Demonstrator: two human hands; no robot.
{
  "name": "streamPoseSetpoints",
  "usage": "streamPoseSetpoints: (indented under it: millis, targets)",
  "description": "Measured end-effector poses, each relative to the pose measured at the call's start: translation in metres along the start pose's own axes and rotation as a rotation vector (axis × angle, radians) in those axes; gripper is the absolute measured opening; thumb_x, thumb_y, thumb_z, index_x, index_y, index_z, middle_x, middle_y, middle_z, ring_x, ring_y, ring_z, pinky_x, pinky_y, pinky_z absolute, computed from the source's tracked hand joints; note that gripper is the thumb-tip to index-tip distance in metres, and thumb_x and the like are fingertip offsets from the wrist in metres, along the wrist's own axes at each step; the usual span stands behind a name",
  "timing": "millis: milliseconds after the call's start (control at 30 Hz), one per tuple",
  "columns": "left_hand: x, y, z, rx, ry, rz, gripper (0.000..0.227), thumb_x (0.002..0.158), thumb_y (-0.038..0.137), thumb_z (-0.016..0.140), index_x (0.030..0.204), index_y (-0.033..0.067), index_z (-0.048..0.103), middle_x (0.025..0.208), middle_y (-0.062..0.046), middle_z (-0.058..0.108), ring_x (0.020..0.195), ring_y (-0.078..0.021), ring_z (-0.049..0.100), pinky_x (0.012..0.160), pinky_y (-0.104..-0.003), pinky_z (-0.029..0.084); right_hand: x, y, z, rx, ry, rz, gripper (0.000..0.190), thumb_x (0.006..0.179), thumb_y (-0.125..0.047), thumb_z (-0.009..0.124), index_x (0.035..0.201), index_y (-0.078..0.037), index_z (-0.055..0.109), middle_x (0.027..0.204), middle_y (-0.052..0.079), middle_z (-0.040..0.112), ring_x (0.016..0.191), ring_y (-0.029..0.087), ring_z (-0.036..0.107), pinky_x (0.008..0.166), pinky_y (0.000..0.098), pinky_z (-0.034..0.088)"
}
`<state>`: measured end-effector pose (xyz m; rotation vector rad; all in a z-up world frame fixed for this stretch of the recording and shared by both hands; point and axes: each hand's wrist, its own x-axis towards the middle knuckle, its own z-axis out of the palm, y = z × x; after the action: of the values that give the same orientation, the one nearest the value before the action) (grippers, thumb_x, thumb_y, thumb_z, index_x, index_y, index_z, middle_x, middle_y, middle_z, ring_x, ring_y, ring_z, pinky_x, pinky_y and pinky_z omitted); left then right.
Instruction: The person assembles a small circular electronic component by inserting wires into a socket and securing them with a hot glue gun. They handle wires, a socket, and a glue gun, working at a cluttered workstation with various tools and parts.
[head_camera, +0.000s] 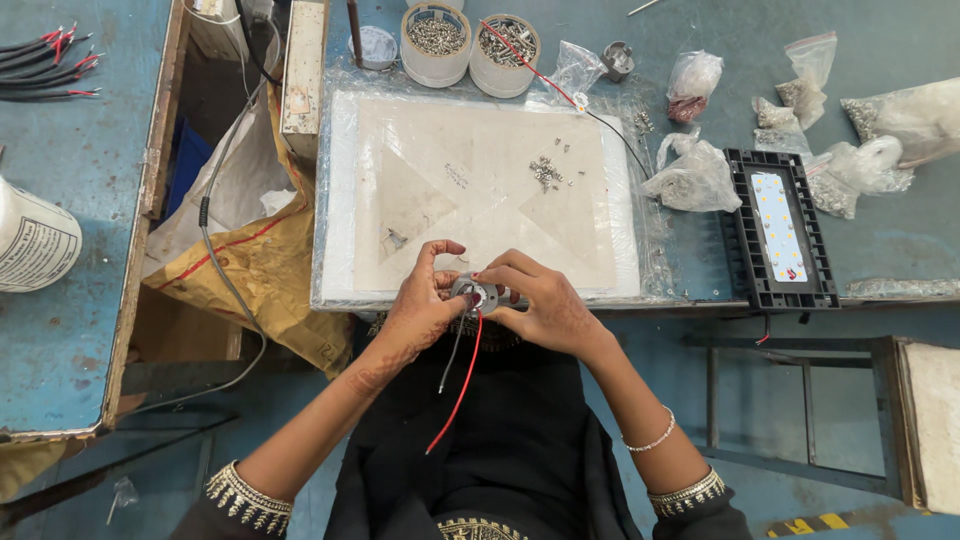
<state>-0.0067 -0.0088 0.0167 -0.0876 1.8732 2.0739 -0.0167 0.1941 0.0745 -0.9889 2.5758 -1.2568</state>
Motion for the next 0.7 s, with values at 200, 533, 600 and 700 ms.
streamPoseSetpoints:
  millis: [200, 533, 600, 700]
  targets:
    - [0.001, -0.005, -0.002, 0.042, 0.000, 0.006, 0.065, 0.080, -0.006, 0.066, 0.137, 0.0086, 0.038, 0.111, -0.017, 0.072, 0.094, -0.0148, 0.071, 0.079, -0.026, 0.057, -0.001, 0.001, 0.002, 0.034, -0.002, 0.029, 0.043, 0.076, -0.006, 0.081, 0.117, -0.007, 0.068, 0.109, 0.005, 0.066, 0.085, 0.017, 0.070, 0.071, 0.0282, 0.061]
    - [0.011, -0.018, 0.002, -0.027, 0.120, -0.024, 0.065, 0.080, 0.000, 0.071, 0.134, 0.0072, 0.036, 0.106, -0.018, 0.074, 0.090, -0.0171, 0.073, 0.078, -0.027, 0.058, -0.010, 0.004, 0.014, -0.043, 0.017, 0.087, 0.036, 0.088, -0.010, 0.075, 0.122, -0.007, 0.064, 0.126, 0.008, 0.063, 0.088, 0.022, 0.073, 0.077, 0.0340, 0.059]
    - [0.013, -0.019, 0.003, 0.026, 0.123, 0.001, 0.064, 0.081, 0.001, 0.070, 0.135, 0.0065, 0.036, 0.105, -0.019, 0.075, 0.090, -0.0176, 0.073, 0.079, -0.027, 0.057, -0.011, 0.009, 0.016, -0.125, 0.053, 0.000, 0.036, 0.087, -0.010, 0.076, 0.121, -0.006, 0.066, 0.126, 0.010, 0.064, 0.093, 0.026, 0.072, 0.080, 0.0360, 0.059]
    - [0.012, -0.018, 0.003, -0.027, 0.115, -0.032, 0.060, 0.081, 0.003, 0.070, 0.134, 0.0048, 0.040, 0.109, -0.015, 0.072, 0.093, -0.0148, 0.072, 0.080, -0.027, 0.059, -0.012, 0.016, 0.020, -0.189, 0.097, -0.085, 0.035, 0.087, -0.009, 0.075, 0.120, -0.005, 0.066, 0.126, 0.011, 0.064, 0.099, 0.030, 0.070, 0.083, 0.0377, 0.058]
